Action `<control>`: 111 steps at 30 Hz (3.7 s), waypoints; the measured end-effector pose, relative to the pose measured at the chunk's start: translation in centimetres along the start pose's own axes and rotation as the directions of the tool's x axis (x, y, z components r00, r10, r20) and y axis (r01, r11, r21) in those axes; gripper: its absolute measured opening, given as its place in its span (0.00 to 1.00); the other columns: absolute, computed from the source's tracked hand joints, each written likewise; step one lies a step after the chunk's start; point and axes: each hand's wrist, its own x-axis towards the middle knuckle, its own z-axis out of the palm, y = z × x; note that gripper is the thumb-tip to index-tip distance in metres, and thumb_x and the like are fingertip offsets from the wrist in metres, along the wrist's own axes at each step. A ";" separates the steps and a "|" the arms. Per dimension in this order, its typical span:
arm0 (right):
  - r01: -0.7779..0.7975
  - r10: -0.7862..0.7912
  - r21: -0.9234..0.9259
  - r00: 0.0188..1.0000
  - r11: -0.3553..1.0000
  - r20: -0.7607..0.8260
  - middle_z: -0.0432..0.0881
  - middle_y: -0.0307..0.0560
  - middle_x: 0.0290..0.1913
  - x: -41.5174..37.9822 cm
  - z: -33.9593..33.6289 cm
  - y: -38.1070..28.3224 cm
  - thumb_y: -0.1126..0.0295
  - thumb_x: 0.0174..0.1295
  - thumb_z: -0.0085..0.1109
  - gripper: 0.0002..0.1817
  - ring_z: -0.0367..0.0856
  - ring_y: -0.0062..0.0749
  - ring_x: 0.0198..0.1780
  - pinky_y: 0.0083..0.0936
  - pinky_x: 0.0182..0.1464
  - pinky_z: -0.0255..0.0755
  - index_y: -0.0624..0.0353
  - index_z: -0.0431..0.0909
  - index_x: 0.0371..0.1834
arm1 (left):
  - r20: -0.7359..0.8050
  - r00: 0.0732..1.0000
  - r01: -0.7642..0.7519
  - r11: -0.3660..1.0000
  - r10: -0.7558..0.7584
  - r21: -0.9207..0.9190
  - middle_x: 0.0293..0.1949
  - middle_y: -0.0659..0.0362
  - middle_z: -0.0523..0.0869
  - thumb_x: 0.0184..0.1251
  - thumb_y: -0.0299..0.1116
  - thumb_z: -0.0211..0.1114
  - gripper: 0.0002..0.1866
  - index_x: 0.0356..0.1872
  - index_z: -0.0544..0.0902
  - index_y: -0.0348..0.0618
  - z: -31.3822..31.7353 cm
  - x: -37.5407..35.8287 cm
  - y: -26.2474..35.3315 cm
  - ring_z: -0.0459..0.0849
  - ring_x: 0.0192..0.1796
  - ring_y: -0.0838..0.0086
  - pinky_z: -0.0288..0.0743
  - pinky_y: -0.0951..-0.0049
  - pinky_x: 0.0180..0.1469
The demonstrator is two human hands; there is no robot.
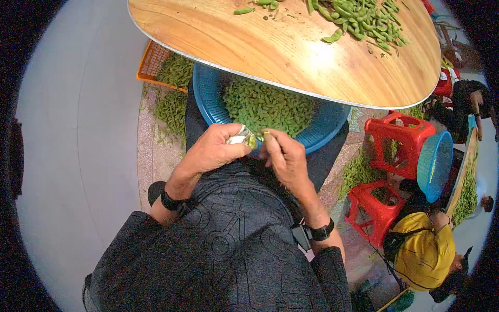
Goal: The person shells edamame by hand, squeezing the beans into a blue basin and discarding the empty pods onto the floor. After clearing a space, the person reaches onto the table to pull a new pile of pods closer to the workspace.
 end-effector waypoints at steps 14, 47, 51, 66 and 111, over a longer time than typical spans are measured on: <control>0.129 -0.256 -0.633 0.960 0.763 -0.113 0.89 0.61 0.41 7.2 -1.9 2.1 0.68 0.69 0.63 0.10 0.88 0.58 0.44 0.44 0.47 0.81 0.62 0.88 0.46 | -0.601 0.800 -0.110 0.982 -0.005 -0.154 0.23 0.71 0.80 0.68 0.27 0.69 0.07 0.45 0.90 0.41 -11.4 -5.9 -0.2 0.69 0.19 0.89 0.58 0.83 0.20; 0.372 -0.258 -0.928 0.898 0.008 0.357 0.89 0.57 0.52 14.1 -6.9 10.9 0.53 0.75 0.56 0.20 0.86 0.55 0.57 0.45 0.65 0.75 0.57 0.86 0.56 | -0.771 0.626 -0.037 0.983 -0.117 -0.179 0.26 0.68 0.77 0.69 0.30 0.70 0.13 0.52 0.83 0.40 -21.0 -2.1 -10.0 0.72 0.23 0.85 0.62 0.80 0.22; -0.047 0.098 -0.880 0.995 0.472 -0.001 0.86 0.50 0.58 13.6 -7.1 9.3 0.57 0.73 0.57 0.14 0.81 0.55 0.61 0.56 0.65 0.72 0.46 0.84 0.56 | -0.779 0.619 -0.107 0.972 -0.098 -0.207 0.24 0.71 0.75 0.70 0.30 0.70 0.07 0.43 0.82 0.43 -20.7 -2.1 -10.2 0.70 0.21 0.88 0.60 0.82 0.20; 0.202 -0.126 -0.923 0.977 0.328 0.170 0.84 0.65 0.60 16.5 -5.2 10.3 0.61 0.77 0.52 0.19 0.80 0.58 0.66 0.50 0.72 0.69 0.56 0.81 0.64 | -0.772 0.625 -0.115 0.964 -0.119 -0.242 0.25 0.71 0.76 0.71 0.29 0.69 0.08 0.48 0.84 0.41 -20.7 -3.6 -11.2 0.69 0.21 0.88 0.59 0.83 0.20; 0.542 -0.541 -0.823 0.645 -0.173 0.539 0.87 0.49 0.36 15.8 -8.5 11.8 0.58 0.73 0.60 0.14 0.86 0.36 0.37 0.37 0.41 0.80 0.58 0.83 0.46 | -0.751 0.638 -0.024 0.972 -0.167 -0.236 0.24 0.68 0.75 0.70 0.31 0.69 0.17 0.57 0.83 0.37 -20.5 -2.8 -10.8 0.69 0.21 0.85 0.60 0.80 0.22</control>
